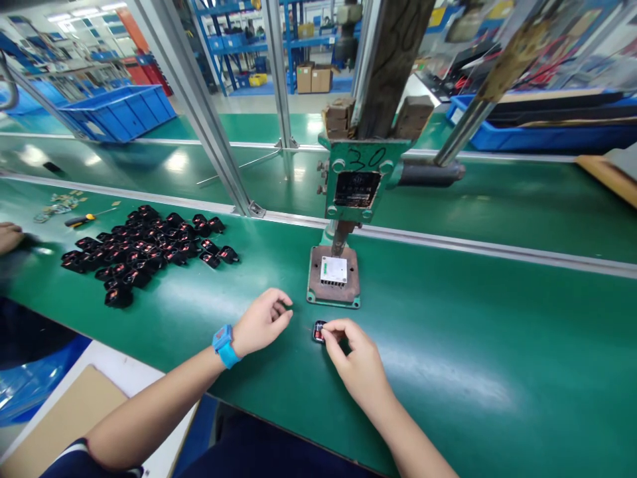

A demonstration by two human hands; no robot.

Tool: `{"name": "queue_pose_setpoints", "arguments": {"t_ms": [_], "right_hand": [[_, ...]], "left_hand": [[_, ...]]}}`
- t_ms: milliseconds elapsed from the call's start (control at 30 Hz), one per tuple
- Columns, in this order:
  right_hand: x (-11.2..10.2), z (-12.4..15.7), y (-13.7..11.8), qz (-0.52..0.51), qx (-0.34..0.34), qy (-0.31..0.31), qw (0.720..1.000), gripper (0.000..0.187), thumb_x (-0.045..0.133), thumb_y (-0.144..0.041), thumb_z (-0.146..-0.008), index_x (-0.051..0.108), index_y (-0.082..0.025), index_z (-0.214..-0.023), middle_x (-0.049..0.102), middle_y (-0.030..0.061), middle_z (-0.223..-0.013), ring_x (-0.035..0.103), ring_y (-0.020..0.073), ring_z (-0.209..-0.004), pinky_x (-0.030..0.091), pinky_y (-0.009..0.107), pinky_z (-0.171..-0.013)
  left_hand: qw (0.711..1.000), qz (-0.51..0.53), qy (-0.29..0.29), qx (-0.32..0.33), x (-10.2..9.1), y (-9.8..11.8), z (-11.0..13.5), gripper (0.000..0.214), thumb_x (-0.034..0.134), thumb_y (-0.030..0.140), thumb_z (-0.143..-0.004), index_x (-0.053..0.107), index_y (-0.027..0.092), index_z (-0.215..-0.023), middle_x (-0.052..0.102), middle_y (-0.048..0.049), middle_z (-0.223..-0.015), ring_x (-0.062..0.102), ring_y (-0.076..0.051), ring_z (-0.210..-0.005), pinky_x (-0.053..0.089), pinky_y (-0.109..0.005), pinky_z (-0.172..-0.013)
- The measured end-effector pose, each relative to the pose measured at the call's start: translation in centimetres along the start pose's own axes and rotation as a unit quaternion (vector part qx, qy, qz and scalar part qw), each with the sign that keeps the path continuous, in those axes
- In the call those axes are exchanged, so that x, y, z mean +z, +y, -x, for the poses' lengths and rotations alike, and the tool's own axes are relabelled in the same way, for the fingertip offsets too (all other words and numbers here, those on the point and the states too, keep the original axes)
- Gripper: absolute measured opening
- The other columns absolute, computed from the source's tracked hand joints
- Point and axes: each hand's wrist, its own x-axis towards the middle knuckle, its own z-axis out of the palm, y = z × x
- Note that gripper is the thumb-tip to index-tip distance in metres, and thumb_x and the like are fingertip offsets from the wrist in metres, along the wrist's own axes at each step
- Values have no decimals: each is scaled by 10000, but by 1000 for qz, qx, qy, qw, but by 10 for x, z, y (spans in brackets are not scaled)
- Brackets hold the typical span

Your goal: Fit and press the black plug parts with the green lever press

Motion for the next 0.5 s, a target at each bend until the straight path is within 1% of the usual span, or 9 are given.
{"name": "queue_pose_setpoints", "arguments": {"t_ms": [33,67,100,133,200,267,333,400,500], "right_hand": [[-1,0,-1,10,-21,3,1000,168,470,-319,-821,548,-169,-821,572,26,-820,538,116,-771,429,226,-698],[-2,-1,-3,22,-44,7,999,154,470,-302,-823,551,-171,-812,567,28,-821,534,116,-773,429,227,-696],[-2,0,-4,33,-67,12,997,138,472,-283,-824,553,-174,-803,561,28,-819,529,116,-772,430,228,-693],[-1,1,-5,45,-90,18,995,121,473,-263,-825,554,-176,-800,557,28,-817,525,114,-773,431,228,-691],[1,5,-6,72,-139,28,987,86,472,-211,-827,551,-178,-823,551,29,-828,520,114,-792,434,233,-705],[5,11,-4,113,-203,29,972,98,461,-149,-824,545,-175,-868,550,36,-853,511,121,-814,432,256,-732],[9,18,0,158,-260,24,952,150,450,-94,-815,535,-164,-916,551,45,-866,501,134,-813,425,289,-742],[11,23,6,192,-281,26,940,181,446,-67,-808,525,-152,-947,553,54,-870,493,145,-807,421,314,-736],[12,24,14,204,-265,29,942,167,447,-74,-813,516,-144,-948,548,58,-880,489,147,-818,424,319,-739]], "left_hand": [[996,-25,-4,85,-1,2,-1,232,547,191,-697,524,158,-926,579,-104,-1022,584,-183,-884,494,-339,-753],[985,-41,-25,163,0,4,-2,333,585,207,-682,518,170,-1005,535,-109,-1137,525,-204,-1022,441,-370,-872],[972,-50,-57,222,3,4,-3,407,609,226,-678,505,182,-1069,508,-102,-1194,470,-208,-1102,386,-380,-947],[961,-55,-87,258,7,4,-5,437,613,247,-692,496,187,-1109,515,-93,-1199,454,-200,-1125,359,-372,-977],[953,-64,-100,278,17,0,-7,394,559,269,-758,496,177,-1136,573,-85,-1130,507,-170,-1065,395,-329,-948],[956,-80,-69,275,27,-6,-8,332,498,265,-805,519,163,-1120,606,-84,-1072,545,-154,-1002,438,-299,-894],[954,-93,-39,281,32,-11,-8,331,501,281,-804,531,158,-1109,611,-87,-1058,551,-158,-987,451,-299,-876],[953,-91,-22,288,33,-12,-6,344,523,292,-789,537,155,-1105,615,-88,-1045,552,-158,-982,456,-298,-872],[957,-74,-18,281,31,-9,-4,377,546,246,-758,531,147,-1121,607,-94,-1057,550,-158,-991,456,-290,-881]]}}
